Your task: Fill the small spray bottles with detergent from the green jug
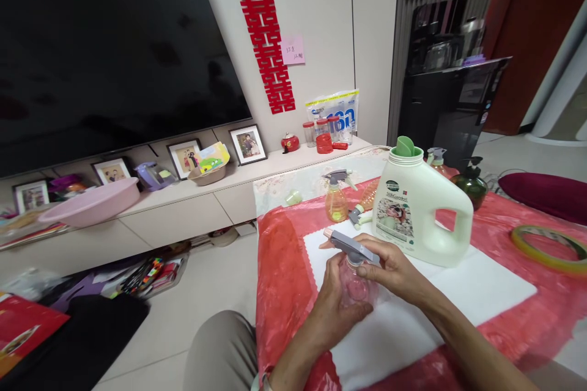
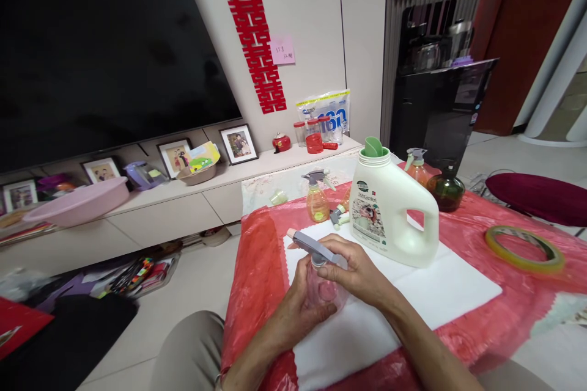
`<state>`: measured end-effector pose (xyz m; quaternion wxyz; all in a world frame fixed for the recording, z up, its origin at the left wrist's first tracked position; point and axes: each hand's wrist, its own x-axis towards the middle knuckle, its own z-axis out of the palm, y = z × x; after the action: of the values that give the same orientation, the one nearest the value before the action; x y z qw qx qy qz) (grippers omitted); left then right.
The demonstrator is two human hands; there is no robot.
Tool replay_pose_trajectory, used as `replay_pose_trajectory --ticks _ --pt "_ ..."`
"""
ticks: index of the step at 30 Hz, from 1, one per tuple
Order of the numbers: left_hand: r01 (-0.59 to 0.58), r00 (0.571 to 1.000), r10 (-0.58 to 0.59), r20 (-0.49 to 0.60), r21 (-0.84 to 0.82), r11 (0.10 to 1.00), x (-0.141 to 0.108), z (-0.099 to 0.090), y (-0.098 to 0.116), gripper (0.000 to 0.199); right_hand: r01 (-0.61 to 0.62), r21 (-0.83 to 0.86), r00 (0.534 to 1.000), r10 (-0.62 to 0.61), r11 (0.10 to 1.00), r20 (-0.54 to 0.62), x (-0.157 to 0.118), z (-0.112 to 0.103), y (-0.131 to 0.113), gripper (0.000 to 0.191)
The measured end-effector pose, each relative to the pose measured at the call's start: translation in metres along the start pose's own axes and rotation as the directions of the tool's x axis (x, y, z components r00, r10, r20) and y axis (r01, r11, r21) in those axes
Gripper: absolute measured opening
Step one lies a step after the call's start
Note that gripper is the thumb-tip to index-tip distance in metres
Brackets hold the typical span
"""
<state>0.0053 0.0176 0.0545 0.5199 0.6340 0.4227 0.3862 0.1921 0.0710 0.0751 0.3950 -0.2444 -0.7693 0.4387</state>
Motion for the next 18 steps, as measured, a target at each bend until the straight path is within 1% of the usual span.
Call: replay_pose_trajectory --ticks 7,11,18 --pt "-0.001 1.000 0.001 -0.008 0.000 1.000 0.001 0.001 0.001 0.084 -0.046 -0.007 0.999 0.046 0.999 -0.017 0.000 0.001 0.000 0.055" --pt "0.013 1.000 -0.013 -0.010 0.003 1.000 0.001 0.000 0.002 0.085 -0.050 0.004 0.999 0.050 0.999 -0.019 0.001 0.001 0.000 0.053" --pt "-0.009 1.000 0.009 -0.001 0.015 1.000 0.001 0.000 -0.016 0.097 -0.075 0.018 0.997 0.074 0.997 0.017 0.001 -0.001 0.001 0.058"
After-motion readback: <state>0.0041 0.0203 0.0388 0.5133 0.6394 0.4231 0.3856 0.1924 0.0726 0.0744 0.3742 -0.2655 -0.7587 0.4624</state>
